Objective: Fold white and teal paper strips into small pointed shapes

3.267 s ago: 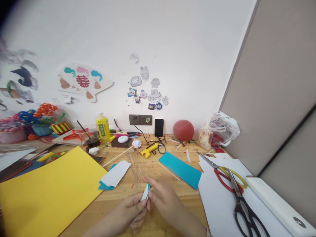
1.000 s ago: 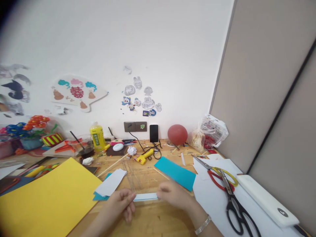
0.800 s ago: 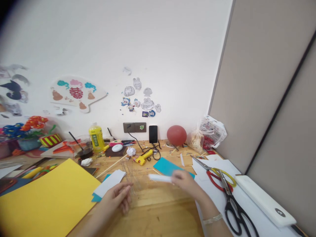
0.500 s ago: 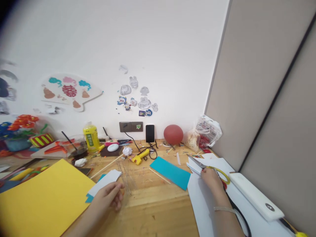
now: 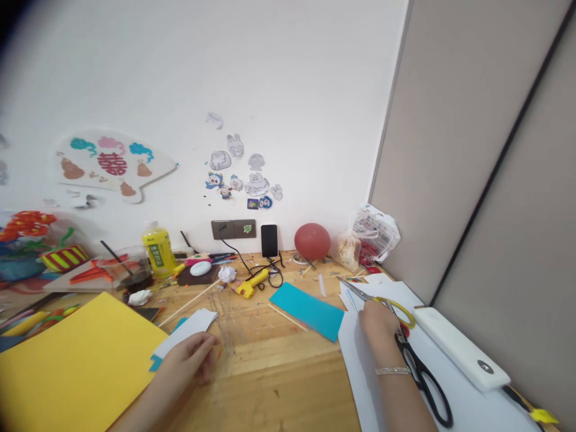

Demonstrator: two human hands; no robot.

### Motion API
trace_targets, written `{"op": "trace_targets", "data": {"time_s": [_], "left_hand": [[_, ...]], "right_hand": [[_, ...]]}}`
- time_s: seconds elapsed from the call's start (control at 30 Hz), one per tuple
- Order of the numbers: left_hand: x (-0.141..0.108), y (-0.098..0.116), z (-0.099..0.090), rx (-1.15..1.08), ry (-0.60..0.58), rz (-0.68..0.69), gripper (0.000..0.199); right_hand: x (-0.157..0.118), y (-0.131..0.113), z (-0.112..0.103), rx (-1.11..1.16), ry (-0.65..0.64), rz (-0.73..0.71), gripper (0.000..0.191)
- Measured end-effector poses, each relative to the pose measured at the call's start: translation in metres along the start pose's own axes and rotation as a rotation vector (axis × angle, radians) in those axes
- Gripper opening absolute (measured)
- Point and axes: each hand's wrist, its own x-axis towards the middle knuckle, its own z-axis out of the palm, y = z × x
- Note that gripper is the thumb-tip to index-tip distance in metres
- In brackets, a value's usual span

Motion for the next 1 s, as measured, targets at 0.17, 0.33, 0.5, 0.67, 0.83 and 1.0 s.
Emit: {"op": "trace_targets", "data": {"time_s": [0.17,0.33,0.5,0.67,0.83,1.0], "left_hand": [[-0.003,0.011,-0.020,0.465,0.263,0.123,0.023],[-0.002,0.002,-0.031,0.972,0.249,0.086,0.027],[0.000,-0.005,-0.030,1.043,0.224,0.041,0.018],[0.001,-0.008,-0.031,1.042,0.254,0.046,0.031],[-0.003,-0.005,-0.030,0.991,0.335,0.179,0.029],[-0.013,-0.001,-0.002,0.705,0.228,0.595,0.027]], "right_hand": [[-0.014,-0.006,-0.012,0.043,0.107,-0.105,0.024],[-0.038,-0.030,-0.015,0.127,0.237,-0.302,0.024],[-0.065,-0.057,0.001,0.236,0.249,-0.540,0.020],[-0.082,-0.071,0.015,0.351,0.202,-0.707,0.018],[-0.092,-0.079,0.024,0.620,0.045,-0.724,0.016],[-0.119,-0.098,0.040,1.253,-0.522,-0.680,0.053]]}}
